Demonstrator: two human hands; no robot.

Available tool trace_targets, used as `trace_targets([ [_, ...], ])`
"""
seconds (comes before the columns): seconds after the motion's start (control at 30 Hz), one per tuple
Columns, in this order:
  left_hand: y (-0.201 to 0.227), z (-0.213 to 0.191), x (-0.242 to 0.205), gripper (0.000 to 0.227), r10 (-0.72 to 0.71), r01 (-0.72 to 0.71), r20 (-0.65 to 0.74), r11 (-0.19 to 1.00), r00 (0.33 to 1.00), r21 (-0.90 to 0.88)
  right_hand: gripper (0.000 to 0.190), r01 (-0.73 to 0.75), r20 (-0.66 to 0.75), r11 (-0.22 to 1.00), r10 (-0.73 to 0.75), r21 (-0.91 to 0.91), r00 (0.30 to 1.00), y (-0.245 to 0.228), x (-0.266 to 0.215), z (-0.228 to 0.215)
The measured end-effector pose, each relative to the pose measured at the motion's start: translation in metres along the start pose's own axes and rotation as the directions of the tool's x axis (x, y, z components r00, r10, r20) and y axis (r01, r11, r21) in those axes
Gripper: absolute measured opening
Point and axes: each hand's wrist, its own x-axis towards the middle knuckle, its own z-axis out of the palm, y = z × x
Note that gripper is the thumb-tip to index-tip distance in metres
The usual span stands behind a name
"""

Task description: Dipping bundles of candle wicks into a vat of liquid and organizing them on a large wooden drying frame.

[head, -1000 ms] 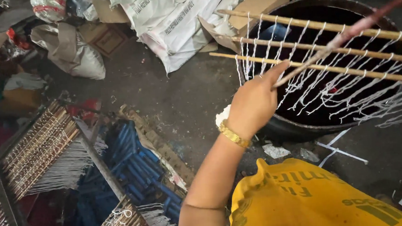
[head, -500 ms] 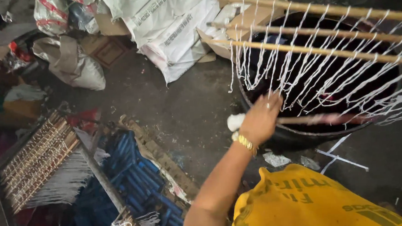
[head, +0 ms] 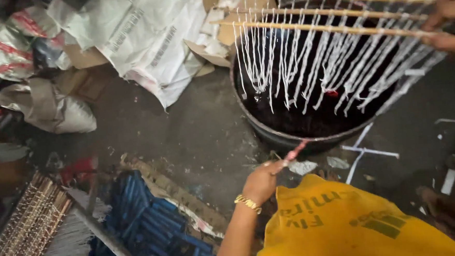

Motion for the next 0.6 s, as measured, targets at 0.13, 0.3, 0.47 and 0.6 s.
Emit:
trace_targets([
  [0.13, -0.022, 0.018, -0.018, 0.033, -0.209, 0.209, -0.005, 0.978, 0.978, -0.028, 0.026, -0.061, 0.053, 0.992, 0.068, -0.114, 0.996, 0.031, 0.02, 0.036],
  [0.3, -0.083, 0.066, -0.051, 0.037, -0.252, 0.239, -0.204, 0.967, 0.946, -0.088, 0.03, -0.059, -0.006, 0.993, 0.059, -0.105, 0.998, 0.085, 0.042, 0.074],
  [0.47, -0.098, 0.108, -0.096, 0.046, -0.564, 0.53, -0.226, 0.825, 0.794, -0.197, 0.02, 0.011, -0.048, 0.974, -0.023, -0.228, 0.999, 0.029, 0.034, 0.098],
  [0.6, -0.099, 0.155, -0.114, 0.033, -0.813, 0.78, -0.067, 0.576, 0.579, -0.244, 0.014, -0.074, 0.081, 0.996, 0.078, -0.051, 0.994, -0.064, 0.009, 0.131],
])
